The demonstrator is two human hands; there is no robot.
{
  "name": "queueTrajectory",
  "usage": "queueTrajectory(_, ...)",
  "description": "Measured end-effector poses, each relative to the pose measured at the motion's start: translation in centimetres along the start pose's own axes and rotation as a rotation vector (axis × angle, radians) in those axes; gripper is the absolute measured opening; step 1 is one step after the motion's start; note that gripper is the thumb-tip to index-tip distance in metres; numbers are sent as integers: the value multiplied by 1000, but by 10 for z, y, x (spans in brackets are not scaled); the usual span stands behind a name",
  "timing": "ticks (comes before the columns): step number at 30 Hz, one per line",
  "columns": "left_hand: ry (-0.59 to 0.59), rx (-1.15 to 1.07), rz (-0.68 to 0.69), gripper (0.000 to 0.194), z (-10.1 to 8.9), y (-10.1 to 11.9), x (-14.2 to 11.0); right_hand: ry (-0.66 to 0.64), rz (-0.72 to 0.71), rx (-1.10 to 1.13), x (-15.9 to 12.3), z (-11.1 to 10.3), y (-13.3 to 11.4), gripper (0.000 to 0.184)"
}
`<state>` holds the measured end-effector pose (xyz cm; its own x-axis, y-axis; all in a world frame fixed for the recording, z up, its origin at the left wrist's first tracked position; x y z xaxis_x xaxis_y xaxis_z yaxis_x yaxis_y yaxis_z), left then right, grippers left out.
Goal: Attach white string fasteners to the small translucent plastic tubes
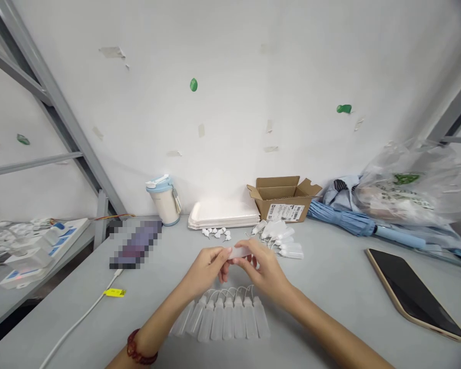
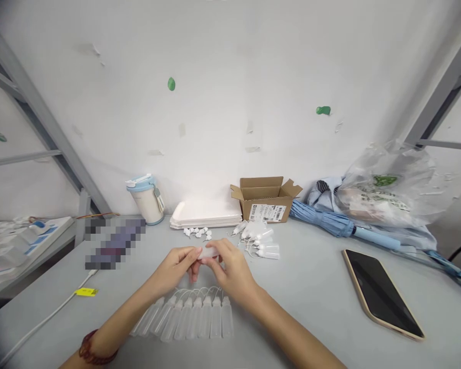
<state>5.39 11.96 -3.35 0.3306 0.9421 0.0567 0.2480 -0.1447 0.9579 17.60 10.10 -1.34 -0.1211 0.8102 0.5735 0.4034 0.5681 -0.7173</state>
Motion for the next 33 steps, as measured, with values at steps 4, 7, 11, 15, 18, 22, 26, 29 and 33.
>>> queueTrajectory(4, -31, -23, -1, 45, 2, 1, 0, 10, -152, -80, -5, -1, -11, 19)
queueTrajectory(7, 34, 34, 55, 40, 1, 4, -2, 7, 36, 42, -5, 1, 2, 20)
queueTrajectory(11, 109, 200, 146, 30, 0, 8, -5, -37, 402, 361, -7, 13, 25, 31)
queueTrajectory(15, 141, 321, 202, 27, -1, 10, -5, -84, 571, 544, -9, 24, 37, 38)
queueTrajectory(18, 64, 155, 107, 28, -1, 3, -2, -45, 414, 315, -7, 16, 33, 33)
queueTrajectory(22, -75, -31, -39, 41, 2, -5, -1, -14, 80, 62, -7, 8, 9, 20)
queueTrajectory(26, -109, -121, -103, 45, 1, -6, -1, 5, -103, -13, -8, 7, -8, 21)
queueTrajectory(29, -99, -98, -88, 46, 0, -5, -1, 21, -113, -41, -8, 6, -11, 22)
queueTrajectory(33, -23, 25, -14, 44, -4, -1, -3, 18, 101, 44, -10, 8, 3, 22)
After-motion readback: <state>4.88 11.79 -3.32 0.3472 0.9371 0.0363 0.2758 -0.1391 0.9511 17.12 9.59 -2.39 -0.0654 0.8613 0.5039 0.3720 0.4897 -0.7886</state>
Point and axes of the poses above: each hand's wrist, its own x-axis towards the middle knuckle, its own z-axis out of the palm, y = z × x, the point moved 7 cm from there along x, towards the middle knuckle, and after that the axes turned 6 degrees about y, right-handed, at the moved point
